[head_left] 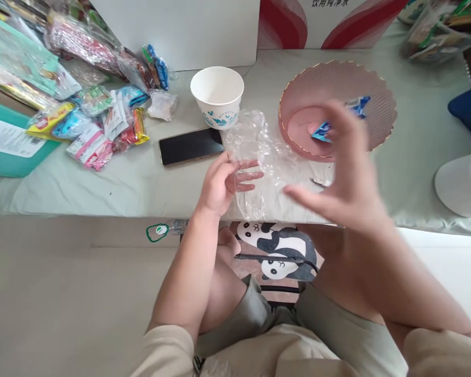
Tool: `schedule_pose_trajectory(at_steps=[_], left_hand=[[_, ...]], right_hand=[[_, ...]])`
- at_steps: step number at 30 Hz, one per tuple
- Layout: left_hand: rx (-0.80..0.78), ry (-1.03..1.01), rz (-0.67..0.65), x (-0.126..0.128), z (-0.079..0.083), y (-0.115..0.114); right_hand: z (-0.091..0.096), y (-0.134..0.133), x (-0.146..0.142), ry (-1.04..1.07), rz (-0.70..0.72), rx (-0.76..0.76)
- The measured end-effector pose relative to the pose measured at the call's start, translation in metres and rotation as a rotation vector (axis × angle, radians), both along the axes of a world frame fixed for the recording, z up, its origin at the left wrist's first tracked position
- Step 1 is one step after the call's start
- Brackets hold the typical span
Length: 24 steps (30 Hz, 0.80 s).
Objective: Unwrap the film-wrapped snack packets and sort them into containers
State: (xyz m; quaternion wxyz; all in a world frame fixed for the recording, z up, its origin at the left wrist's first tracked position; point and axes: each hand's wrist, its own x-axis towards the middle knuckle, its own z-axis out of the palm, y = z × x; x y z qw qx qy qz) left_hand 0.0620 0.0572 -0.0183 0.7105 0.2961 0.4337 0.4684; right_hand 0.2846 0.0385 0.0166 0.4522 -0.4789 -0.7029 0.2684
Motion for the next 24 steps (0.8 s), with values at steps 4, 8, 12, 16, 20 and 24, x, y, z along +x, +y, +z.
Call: schedule_pose_trajectory(at_steps=[4,8,12,16,20,24], left_hand=[[0.027,0.015,-0.033,0.001,0.001,-0.001],[0.061,0.079,0.157,-0.010,-0.001,0.006],[0.033,0.130,0.280,-0.021,-0.001,0.011],[-0.015,0.212,0.033,-0.027,0.001,0.008],[0.012,0.378,-0.098,-0.032,-0.001,0.007],[0.034,0.385,0.276,-0.036,-0.003,0.015]], right_hand=[[-0.016,-0.003,-0.027,-0.034,-0.130,0.030],[-0.015,-0.007,-0.016,0.152,-0.307,-0.118],[-0.023,-0.013,-0.010,0.374,-0.300,-0.252],[-0.032,-0.015,-0.012,0.456,-0.336,-0.281],[-0.032,-0.011,-0.003,0.529,-0.368,-0.236],[-0.040,-0.007,0.017,0.614,-0.379,-0.183]])
